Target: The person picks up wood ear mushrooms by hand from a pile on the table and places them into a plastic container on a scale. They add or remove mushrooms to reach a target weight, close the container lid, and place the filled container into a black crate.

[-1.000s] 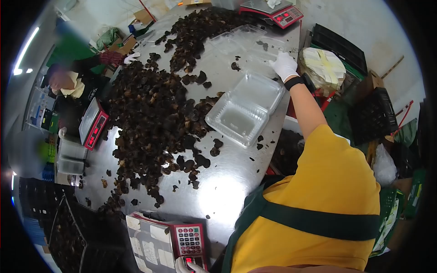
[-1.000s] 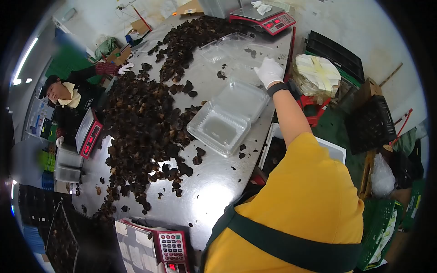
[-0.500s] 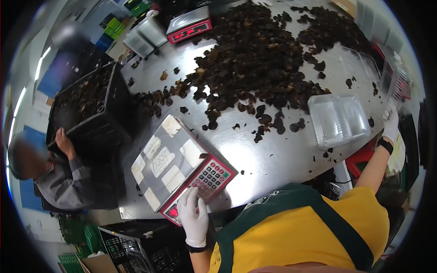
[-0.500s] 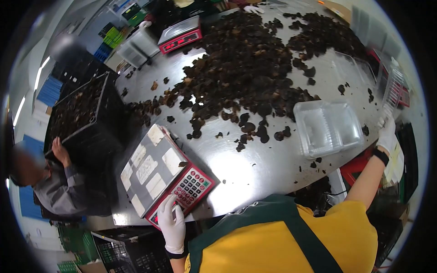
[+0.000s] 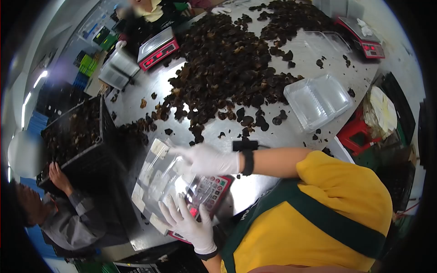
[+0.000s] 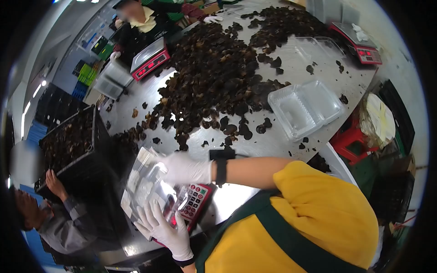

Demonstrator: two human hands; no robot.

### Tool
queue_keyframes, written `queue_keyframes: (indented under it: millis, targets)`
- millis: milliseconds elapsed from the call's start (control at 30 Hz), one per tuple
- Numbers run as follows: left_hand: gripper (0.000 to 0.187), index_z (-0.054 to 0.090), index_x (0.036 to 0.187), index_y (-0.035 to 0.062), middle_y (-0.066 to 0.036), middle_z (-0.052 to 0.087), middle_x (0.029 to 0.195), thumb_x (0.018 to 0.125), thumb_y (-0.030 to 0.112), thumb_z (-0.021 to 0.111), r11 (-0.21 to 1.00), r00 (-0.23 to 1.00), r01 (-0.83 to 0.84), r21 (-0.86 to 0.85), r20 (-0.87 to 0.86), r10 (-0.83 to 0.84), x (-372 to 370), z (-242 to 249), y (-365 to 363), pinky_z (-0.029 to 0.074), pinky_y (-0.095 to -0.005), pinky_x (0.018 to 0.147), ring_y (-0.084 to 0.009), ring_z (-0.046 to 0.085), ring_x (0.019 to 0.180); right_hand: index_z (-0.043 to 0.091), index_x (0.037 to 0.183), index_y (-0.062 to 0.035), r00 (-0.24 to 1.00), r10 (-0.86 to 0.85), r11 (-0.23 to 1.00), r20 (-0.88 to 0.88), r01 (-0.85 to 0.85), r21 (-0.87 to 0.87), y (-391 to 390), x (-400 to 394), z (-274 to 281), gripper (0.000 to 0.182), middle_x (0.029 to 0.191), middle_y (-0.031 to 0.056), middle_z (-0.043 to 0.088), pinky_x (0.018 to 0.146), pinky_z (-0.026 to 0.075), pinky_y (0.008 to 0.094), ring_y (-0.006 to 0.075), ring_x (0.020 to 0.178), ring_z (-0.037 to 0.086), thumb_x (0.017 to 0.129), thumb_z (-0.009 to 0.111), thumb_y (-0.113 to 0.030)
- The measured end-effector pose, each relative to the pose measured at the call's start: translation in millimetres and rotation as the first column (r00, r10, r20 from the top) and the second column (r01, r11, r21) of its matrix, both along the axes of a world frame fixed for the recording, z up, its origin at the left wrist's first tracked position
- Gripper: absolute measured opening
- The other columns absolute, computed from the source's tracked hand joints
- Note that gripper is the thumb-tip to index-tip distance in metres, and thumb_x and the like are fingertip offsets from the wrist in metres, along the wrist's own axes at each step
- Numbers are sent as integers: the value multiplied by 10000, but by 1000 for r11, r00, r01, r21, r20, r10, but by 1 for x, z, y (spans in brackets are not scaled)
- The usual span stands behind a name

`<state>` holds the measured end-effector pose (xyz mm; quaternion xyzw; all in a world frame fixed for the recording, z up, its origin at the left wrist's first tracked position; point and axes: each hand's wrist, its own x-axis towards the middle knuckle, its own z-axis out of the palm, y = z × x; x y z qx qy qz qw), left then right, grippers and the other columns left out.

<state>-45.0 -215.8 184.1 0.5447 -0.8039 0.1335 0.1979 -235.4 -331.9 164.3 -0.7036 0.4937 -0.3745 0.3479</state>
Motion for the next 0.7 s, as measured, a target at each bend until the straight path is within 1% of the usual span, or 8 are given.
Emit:
queue_keyframes:
  millis: [33,200,233,367,400,500,633,700]
  targets:
    - [531,558,1317,15,-198,493,1420,842,203,701,997,1000,-20,73,0,20,9,-6,-5,313,-570,1117,-434,382,1385,529,1395,-165,1000,29,995,4,-28,-98,-4,17,-13,503,709,131,641,622,525,398,284,636,657,925,601,-328]
    - [344,622,1194,-19,-194,616,1225,930,199,590,992,979,-48,115,-193,70,40,-31,-14,402,-516,999,-385,549,1167,614,1293,-125,1000,-1,1000,19,1,-17,-34,-11,-3,489,977,185,714,872,535,440,356,948,687,882,593,-389]
    - [340,627,1182,-24,-198,621,1208,942,212,577,988,980,-74,138,-173,98,39,-26,-14,400,-518,1001,-389,558,1151,643,1254,-123,989,-138,955,46,145,-260,-62,-23,-40,484,1089,173,699,868,541,430,337,1007,674,860,605,-402]
    - [358,630,1178,-27,-200,635,1165,983,257,531,976,985,-125,180,-93,143,34,-11,-25,368,-537,1052,-385,585,1115,616,1291,-168,734,-523,849,-434,406,-337,-122,-130,-59,574,1215,129,623,903,530,452,336,1106,610,756,697,-357]
    - [378,633,1190,-15,-189,641,1143,1009,285,491,976,964,-105,191,-221,147,36,-19,-32,312,-566,1108,-369,597,1105,563,1350,-184,671,-556,831,-491,457,-316,-137,-153,-70,657,1309,118,554,939,503,463,327,1177,556,737,723,-359]
    - [402,615,1233,-5,-196,641,1155,1020,304,471,953,987,-137,272,-43,154,35,-7,-49,276,-582,1134,-365,593,1108,473,1449,-213,580,-592,803,-559,481,-351,-168,-189,-82,811,1525,156,372,1083,368,577,378,1394,362,738,768,-469]
    - [411,588,1275,-10,-215,621,1210,1023,290,462,946,986,-165,278,13,168,24,2,-59,280,-577,1134,-383,575,1145,445,1479,-289,660,-478,868,-580,457,-196,-206,-192,-77,833,1573,149,307,1077,336,652,396,1434,303,758,732,-590]
    - [404,569,1287,-21,-233,591,1259,1020,262,464,989,988,-115,97,-96,125,16,0,-54,279,-574,1138,-404,552,1184,463,1468,-314,696,-379,920,-609,354,-168,-218,-184,-76,802,1589,133,288,1054,358,665,395,1437,296,767,700,-624]
